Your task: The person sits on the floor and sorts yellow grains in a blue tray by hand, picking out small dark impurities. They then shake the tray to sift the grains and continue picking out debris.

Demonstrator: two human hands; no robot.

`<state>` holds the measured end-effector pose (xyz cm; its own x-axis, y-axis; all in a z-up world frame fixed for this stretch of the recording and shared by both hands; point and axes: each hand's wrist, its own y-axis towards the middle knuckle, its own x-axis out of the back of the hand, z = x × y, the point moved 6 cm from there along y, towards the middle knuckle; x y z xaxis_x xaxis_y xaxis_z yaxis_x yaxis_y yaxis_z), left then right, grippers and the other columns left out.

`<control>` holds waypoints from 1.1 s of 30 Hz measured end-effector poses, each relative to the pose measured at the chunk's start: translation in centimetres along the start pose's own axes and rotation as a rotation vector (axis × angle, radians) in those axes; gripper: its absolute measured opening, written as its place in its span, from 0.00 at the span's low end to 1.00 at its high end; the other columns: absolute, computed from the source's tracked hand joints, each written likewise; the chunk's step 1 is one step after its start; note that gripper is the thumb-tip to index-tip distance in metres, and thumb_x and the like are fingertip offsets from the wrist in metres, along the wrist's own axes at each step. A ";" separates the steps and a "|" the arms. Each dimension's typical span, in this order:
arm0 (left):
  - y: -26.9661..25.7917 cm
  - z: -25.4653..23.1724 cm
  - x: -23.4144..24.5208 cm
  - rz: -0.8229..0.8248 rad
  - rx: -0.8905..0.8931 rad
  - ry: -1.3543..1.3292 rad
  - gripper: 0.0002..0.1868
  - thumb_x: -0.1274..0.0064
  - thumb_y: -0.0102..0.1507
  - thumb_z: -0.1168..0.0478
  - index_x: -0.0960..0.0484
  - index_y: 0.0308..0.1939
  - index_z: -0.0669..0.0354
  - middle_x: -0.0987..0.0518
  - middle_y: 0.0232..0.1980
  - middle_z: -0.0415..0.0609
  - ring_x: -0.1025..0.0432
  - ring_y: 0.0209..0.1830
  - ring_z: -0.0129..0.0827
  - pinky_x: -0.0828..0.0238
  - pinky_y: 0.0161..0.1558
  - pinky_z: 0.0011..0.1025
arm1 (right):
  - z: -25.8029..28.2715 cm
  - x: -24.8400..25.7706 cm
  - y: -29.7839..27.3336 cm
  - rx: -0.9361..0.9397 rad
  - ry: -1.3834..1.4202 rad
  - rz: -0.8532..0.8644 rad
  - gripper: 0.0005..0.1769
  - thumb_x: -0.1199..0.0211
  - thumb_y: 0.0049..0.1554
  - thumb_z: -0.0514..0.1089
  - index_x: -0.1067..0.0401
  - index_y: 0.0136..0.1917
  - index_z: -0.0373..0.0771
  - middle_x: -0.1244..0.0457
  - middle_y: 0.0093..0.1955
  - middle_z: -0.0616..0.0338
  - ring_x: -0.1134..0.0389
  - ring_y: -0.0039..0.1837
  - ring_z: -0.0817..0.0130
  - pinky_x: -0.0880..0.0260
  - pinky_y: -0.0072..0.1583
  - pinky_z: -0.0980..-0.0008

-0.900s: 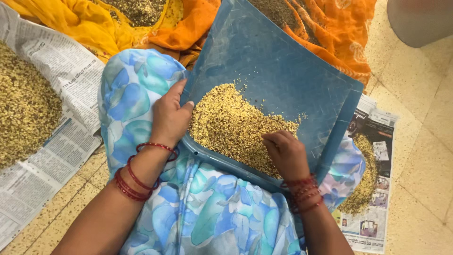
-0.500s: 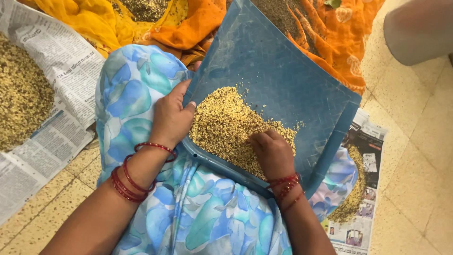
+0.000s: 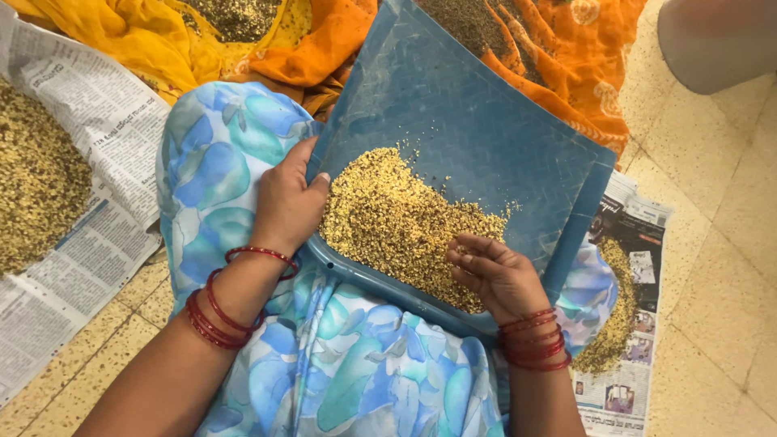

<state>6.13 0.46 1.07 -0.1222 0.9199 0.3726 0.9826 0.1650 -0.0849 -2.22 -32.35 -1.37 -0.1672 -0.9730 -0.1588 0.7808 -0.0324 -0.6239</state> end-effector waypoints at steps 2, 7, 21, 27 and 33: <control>0.0 0.0 0.1 -0.002 -0.023 0.011 0.25 0.47 0.60 0.66 0.21 0.62 0.52 0.16 0.35 0.57 0.19 0.31 0.44 0.25 0.38 0.38 | -0.5 0.2 0.3 -0.010 0.050 0.001 0.18 0.44 0.57 0.30 0.29 0.61 0.29 0.30 0.54 0.53 0.27 0.55 0.64 0.22 0.55 0.66; -0.1 -0.1 0.0 -0.030 -0.114 0.019 0.26 0.45 0.59 0.66 0.22 0.63 0.53 0.17 0.36 0.58 0.20 0.31 0.44 0.25 0.38 0.38 | -2.1 2.0 1.3 0.061 0.001 -0.052 0.11 0.39 0.60 0.33 0.28 0.56 0.28 0.31 0.46 0.53 0.28 0.46 0.66 0.23 0.51 0.67; 0.6 1.1 -0.5 -0.047 -0.062 0.081 0.27 0.43 0.58 0.62 0.23 0.63 0.54 0.17 0.33 0.57 0.23 0.26 0.43 0.27 0.35 0.40 | 1.2 2.1 -0.4 0.174 -0.503 -0.048 0.12 0.33 0.54 0.38 0.21 0.51 0.32 0.27 0.42 0.60 0.27 0.45 0.74 0.24 0.49 0.73; 0.7 1.3 -0.5 -0.004 0.068 0.134 0.28 0.42 0.58 0.61 0.22 0.63 0.51 0.19 0.27 0.59 0.26 0.22 0.47 0.28 0.33 0.42 | -1.6 1.1 0.4 -0.077 -0.616 0.167 0.12 0.30 0.54 0.38 0.19 0.50 0.30 0.27 0.42 0.51 0.28 0.44 0.67 0.25 0.48 0.67; 0.6 1.6 -0.7 0.000 0.021 0.070 0.25 0.43 0.58 0.61 0.21 0.61 0.51 0.17 0.30 0.57 0.21 0.25 0.45 0.26 0.34 0.40 | 3.2 0.6 -0.4 0.232 -0.732 0.003 0.12 0.31 0.52 0.40 0.17 0.49 0.34 0.24 0.42 0.59 0.24 0.44 0.73 0.22 0.48 0.74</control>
<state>6.60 0.49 -0.69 -0.1118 0.8927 0.4366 0.9793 0.1736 -0.1042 -0.69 -33.67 1.23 0.2129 -0.8738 0.4372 0.9006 0.0020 -0.4346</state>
